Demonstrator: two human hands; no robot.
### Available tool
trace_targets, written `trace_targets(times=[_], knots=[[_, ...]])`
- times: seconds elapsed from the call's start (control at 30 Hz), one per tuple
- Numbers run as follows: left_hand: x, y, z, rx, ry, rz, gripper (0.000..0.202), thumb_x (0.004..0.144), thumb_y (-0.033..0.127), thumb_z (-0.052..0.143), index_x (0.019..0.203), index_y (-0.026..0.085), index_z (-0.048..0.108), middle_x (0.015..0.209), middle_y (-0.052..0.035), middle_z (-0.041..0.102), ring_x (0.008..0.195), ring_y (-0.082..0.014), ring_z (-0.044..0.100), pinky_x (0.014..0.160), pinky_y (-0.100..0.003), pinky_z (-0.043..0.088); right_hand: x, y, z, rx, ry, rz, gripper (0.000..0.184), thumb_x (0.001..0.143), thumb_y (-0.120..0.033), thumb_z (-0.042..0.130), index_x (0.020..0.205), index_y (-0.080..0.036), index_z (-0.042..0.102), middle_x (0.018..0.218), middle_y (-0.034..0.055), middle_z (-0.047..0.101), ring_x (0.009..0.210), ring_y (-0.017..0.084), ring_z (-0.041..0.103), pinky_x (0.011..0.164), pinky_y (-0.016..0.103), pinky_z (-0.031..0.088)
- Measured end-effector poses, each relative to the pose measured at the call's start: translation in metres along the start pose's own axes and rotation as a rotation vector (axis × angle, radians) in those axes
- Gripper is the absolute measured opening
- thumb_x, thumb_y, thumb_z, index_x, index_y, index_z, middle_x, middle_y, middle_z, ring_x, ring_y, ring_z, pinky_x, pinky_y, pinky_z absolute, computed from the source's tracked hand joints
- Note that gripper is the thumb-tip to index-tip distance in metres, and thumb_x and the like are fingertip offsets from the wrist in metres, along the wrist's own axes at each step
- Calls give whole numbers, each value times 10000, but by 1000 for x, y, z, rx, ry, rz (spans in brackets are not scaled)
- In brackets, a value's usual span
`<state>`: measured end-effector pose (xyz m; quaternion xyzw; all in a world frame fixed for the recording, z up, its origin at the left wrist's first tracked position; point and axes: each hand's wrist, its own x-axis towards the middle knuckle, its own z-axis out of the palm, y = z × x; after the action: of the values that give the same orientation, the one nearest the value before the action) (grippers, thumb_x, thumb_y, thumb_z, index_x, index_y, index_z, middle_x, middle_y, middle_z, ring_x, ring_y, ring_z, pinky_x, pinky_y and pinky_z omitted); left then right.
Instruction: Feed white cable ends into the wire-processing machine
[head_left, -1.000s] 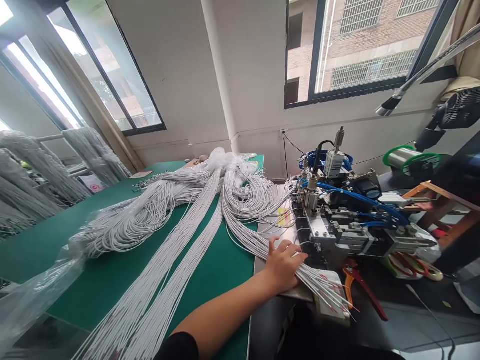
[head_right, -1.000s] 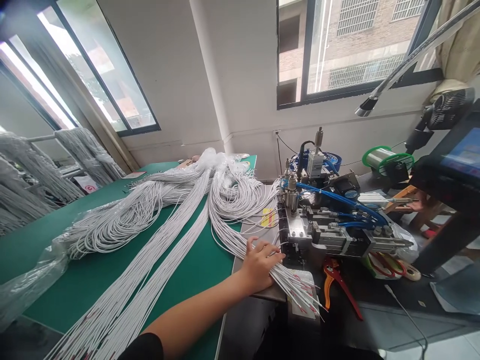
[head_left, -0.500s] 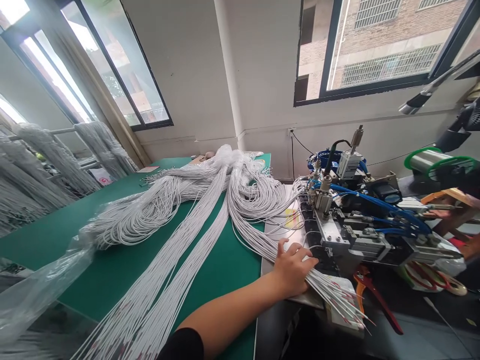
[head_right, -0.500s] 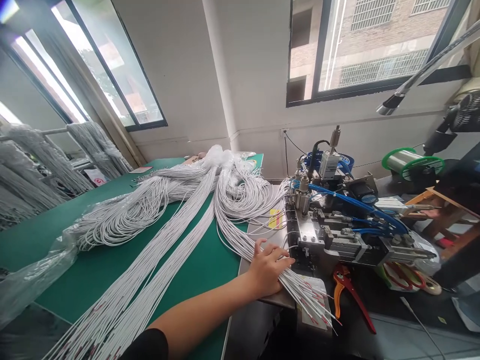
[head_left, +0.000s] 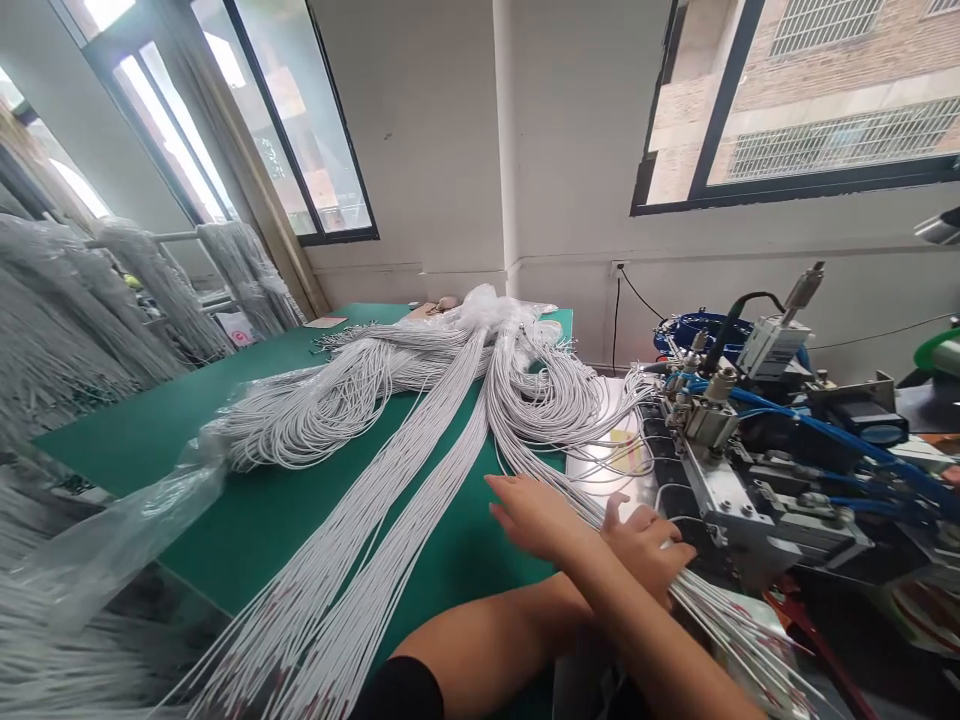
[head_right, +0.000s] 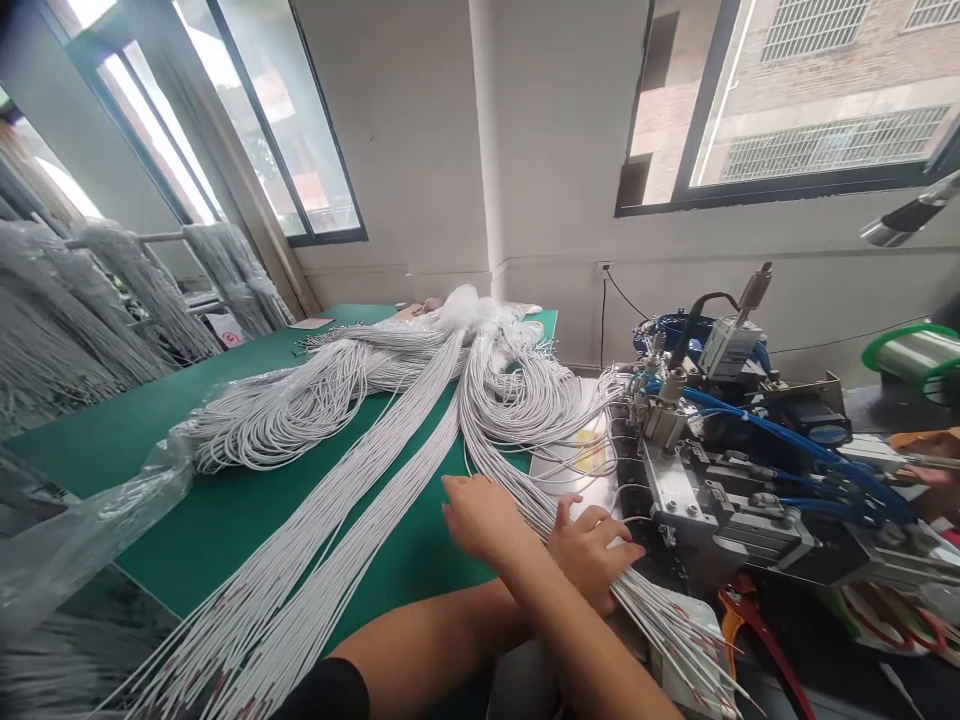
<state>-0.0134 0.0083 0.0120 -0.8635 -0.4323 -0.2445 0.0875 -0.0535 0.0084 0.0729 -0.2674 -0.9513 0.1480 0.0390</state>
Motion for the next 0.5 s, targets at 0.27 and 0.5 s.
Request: trace_targets(times=[0.27,0.5], knots=[[7,-12,36,-6,125,59,228,928,279,445,1033,307,645,1056,30,673,968,-178,546,901,-418,300,62,11,15,-94,-123,-33,590,964,-413,367,1472,-131,265,1519,80,192,1383,261,232,1079,503,290],[7,-12,35,1,118,88,196,889,278,510,1015,305,658,1053,13,665,966,-191,544,892,-416,305,63,7,14,-114,-169,-40,534,958,-334,396,1443,-120,333,1488,108,287,1366,253,280,1066,510,305]])
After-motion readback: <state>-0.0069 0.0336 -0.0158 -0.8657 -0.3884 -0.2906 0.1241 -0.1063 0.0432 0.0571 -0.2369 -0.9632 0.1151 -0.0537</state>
